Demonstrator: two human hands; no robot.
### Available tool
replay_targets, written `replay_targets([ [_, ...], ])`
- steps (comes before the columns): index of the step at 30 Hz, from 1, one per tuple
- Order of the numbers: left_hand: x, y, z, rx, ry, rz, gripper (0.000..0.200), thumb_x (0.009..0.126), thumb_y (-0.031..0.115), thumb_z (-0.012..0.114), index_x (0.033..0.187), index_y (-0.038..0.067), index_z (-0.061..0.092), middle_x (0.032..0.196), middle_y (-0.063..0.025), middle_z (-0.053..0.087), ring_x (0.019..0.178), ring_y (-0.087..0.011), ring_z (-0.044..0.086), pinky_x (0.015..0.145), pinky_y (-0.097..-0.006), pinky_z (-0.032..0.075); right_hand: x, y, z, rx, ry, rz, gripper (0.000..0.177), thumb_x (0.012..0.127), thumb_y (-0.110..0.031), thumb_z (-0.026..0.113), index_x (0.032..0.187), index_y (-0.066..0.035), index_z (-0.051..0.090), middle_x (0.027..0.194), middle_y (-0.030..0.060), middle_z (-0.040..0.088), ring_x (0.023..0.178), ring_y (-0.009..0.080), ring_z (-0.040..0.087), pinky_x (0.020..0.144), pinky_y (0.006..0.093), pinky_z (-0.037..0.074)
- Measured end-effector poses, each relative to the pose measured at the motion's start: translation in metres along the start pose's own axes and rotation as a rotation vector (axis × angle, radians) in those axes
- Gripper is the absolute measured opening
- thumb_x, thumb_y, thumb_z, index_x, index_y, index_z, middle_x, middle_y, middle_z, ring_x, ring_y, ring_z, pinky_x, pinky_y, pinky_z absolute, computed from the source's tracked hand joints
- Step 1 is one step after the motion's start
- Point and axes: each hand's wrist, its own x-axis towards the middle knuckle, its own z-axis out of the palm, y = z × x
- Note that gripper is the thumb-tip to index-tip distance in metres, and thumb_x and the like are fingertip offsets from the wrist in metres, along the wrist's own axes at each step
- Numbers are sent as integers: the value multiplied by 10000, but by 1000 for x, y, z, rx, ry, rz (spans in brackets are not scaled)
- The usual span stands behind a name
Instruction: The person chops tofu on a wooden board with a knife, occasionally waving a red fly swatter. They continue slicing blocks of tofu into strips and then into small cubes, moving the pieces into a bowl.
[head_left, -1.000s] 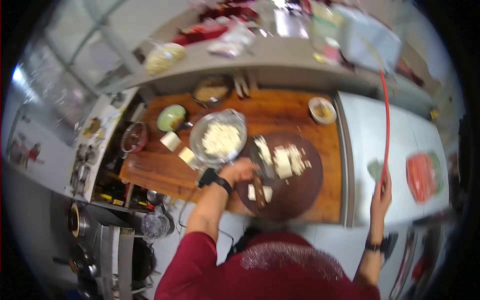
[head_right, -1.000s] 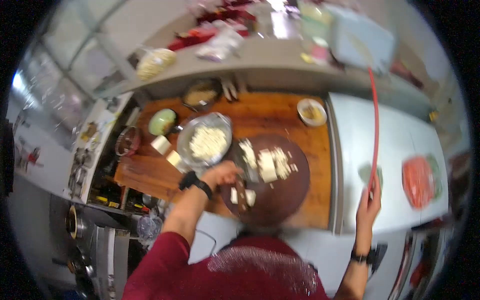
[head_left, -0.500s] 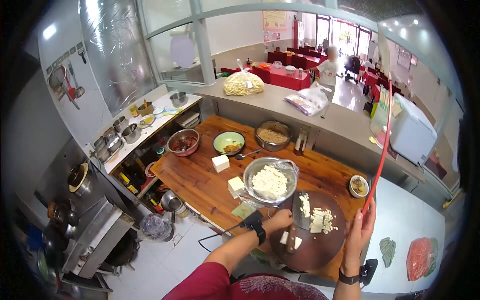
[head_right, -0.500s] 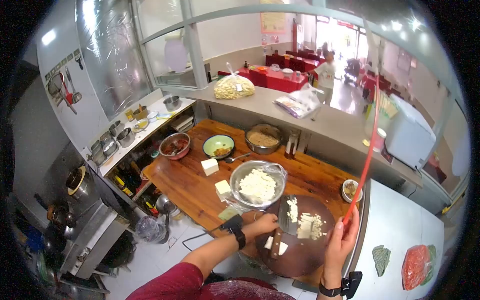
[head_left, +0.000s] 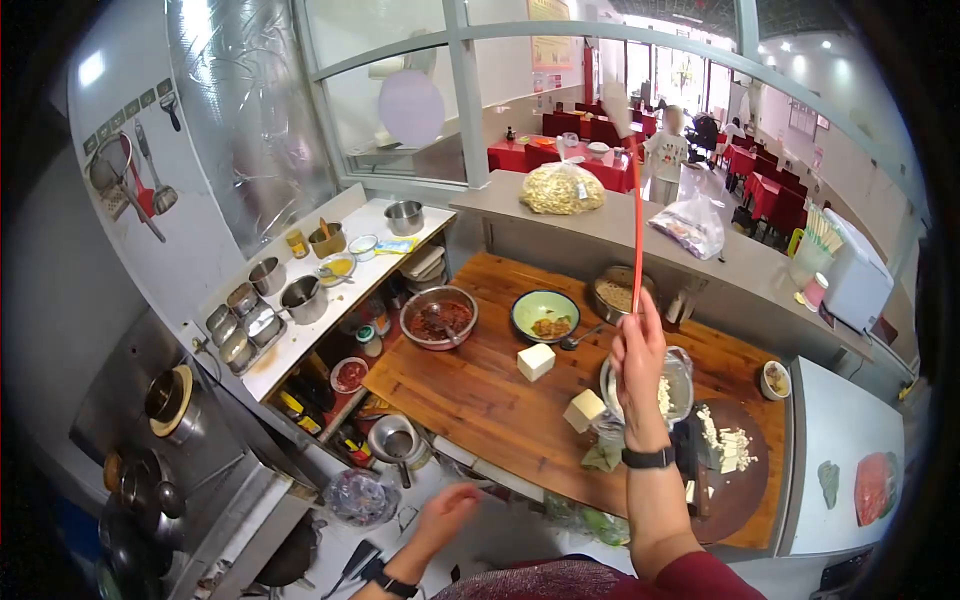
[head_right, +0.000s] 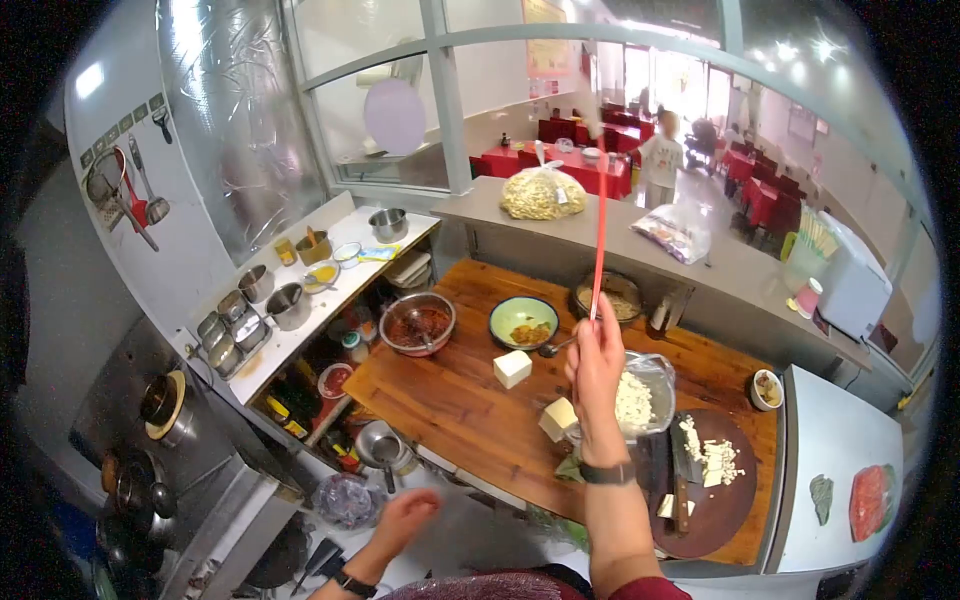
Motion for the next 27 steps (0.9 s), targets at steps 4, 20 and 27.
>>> replay_targets([
  [4,-43,-21,-68,-198,417,-96,173,866,2,500,1031,-30,546,978,-102,603,882,-188,584,808,-305,480,40,35,59,231,49,-113,499,936,-89,442,1401,-94,262,713,-22,414,453,23,332,355,173,269],
  [20,-57,32,-172,-183,1068,89,126,873,50,555,976,-21,567,858,-66,595,762,-124,561,668,-233,468,206,112,114,121,125,-231,453,935,-118,408,1378,-104,315,683,-39,388,457,23,350,363,182,281],
  [27,-39,64,-174,-125,1209,127,30,862,27,551,884,6,554,784,-31,567,697,-85,529,594,-187,426,221,189,183,92,88,51,477,922,-120,456,1379,-123,318,713,-32,398,466,42,371,360,199,290],
])
